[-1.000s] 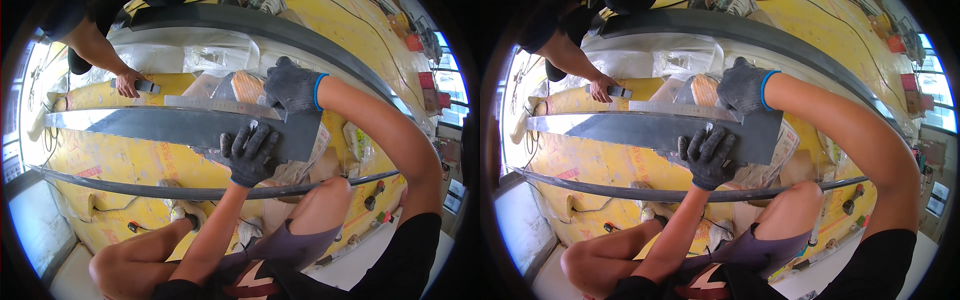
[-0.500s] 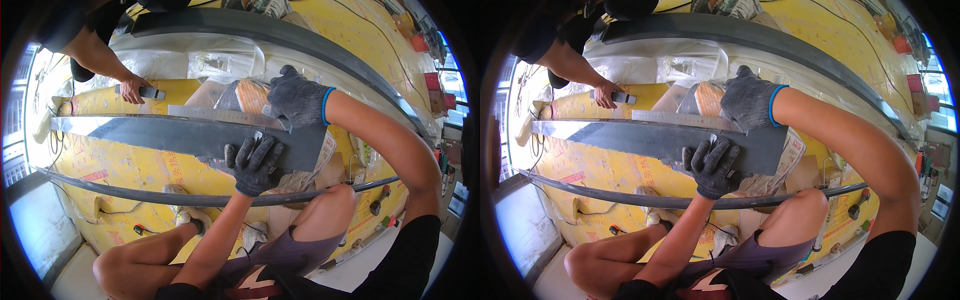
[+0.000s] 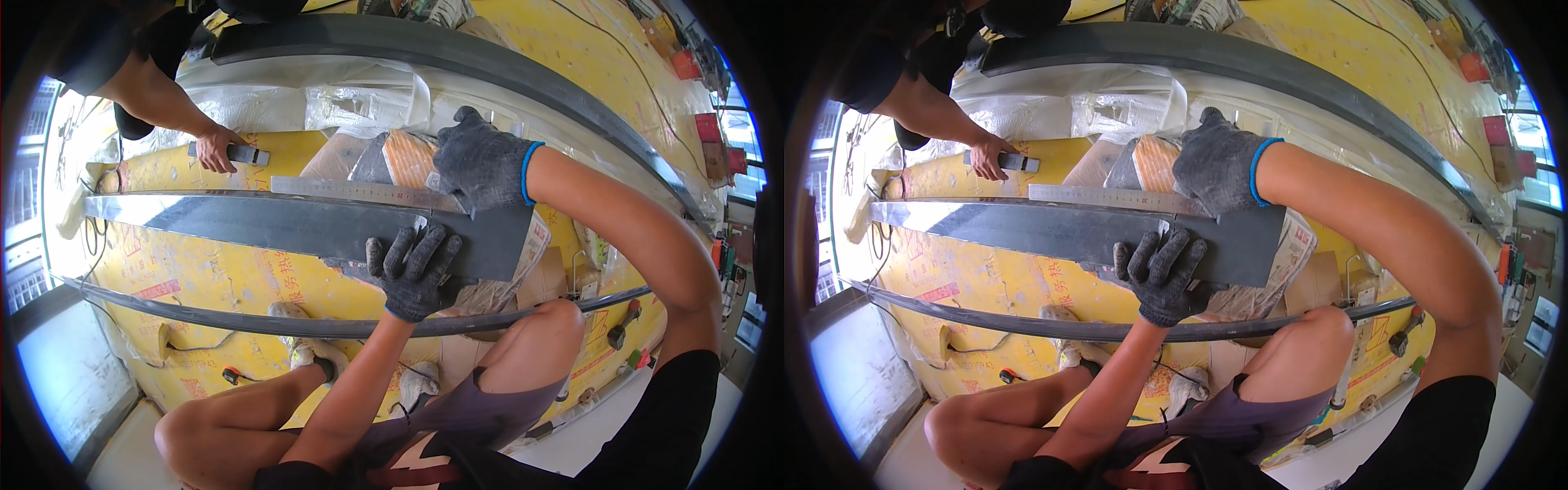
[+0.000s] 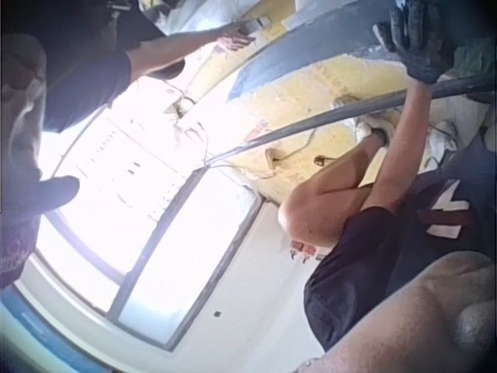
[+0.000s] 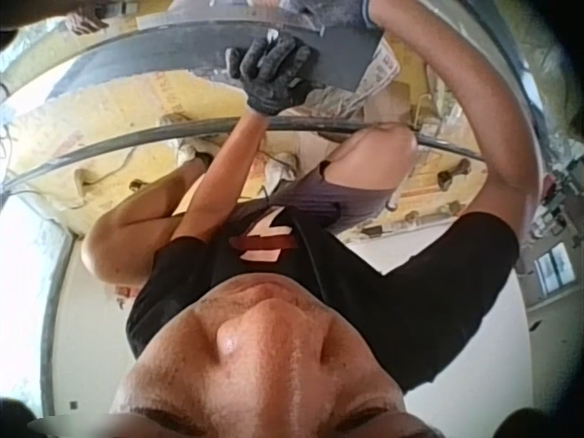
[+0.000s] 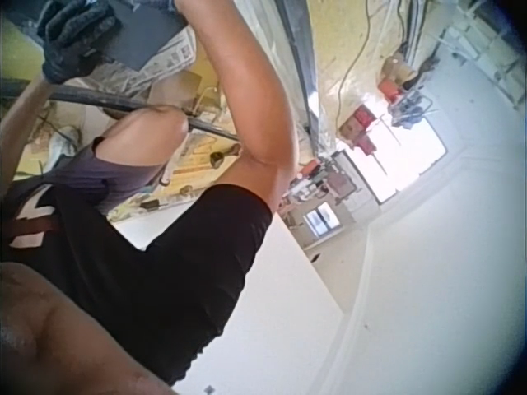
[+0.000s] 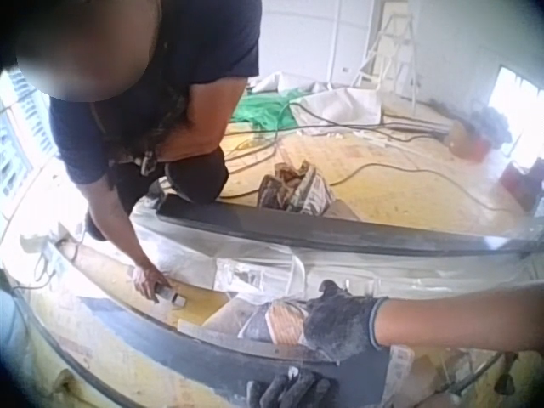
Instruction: Measure, mark, and cut a tile panel using a square and an angle grinder.
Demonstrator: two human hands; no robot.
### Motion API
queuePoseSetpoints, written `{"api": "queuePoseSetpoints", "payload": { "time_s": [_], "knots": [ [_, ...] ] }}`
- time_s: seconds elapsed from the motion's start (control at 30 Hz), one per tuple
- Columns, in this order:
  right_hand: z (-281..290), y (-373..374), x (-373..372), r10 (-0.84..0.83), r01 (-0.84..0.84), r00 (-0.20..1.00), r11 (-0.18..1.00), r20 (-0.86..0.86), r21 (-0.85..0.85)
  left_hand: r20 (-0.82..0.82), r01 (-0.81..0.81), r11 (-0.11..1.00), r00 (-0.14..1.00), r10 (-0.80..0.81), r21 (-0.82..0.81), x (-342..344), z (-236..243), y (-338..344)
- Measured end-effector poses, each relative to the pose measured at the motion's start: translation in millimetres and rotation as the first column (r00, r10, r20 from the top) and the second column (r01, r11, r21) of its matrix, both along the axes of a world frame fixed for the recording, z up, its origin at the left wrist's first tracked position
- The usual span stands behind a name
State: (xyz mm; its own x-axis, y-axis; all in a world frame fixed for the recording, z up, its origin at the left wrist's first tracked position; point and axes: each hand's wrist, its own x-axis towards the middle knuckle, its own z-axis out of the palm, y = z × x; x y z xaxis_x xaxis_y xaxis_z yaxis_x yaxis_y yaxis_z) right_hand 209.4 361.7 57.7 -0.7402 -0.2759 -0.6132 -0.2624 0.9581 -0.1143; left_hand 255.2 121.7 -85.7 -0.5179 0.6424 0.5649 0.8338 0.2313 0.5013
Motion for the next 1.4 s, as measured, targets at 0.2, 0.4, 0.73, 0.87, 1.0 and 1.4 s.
{"api": "queuePoseSetpoints", "payload": {
  "time_s": [0.2, 0.4, 0.73, 0.87, 1.0, 1.4],
  "knots": [
    [-4, 10, -6, -0.070, 0.070, 0.998, 0.995, 0.011, -0.077, -0.003, 0.003, 1.000, 1.000, -0.003, 0.002, -1, 1, 1],
    [-8, 8, 5, -0.096, 0.091, 0.991, 0.994, -0.095, -0.063, -0.011, 0.017, 0.999, 1.000, -0.016, 0.031, -4, 2, 1],
    [-14, 4, 6, -0.040, 0.037, 0.993, 0.999, -0.112, -0.028, -0.015, 0.012, 1.000, 1.000, -0.012, 0.007, -4, 0, -3],
    [-20, 1, 7, -0.061, 0.061, 0.997, 0.998, -0.053, -0.002, 0.050, 0.000, 0.996, 0.999, -0.005, 0.091, 0, -5, -4],
    [-13, -6, 4, -0.109, 0.110, 0.989, 0.994, -0.104, 0.001, 0.047, 0.018, 0.994, 0.999, -0.023, 0.105, -2, -9, -2],
    [4, -9, -3, -0.073, 0.072, 0.997, 0.994, 0.003, 0.088, 0.100, -0.080, 0.956, 0.994, 0.054, 0.281, -1, -20, -1]
  ]
}}
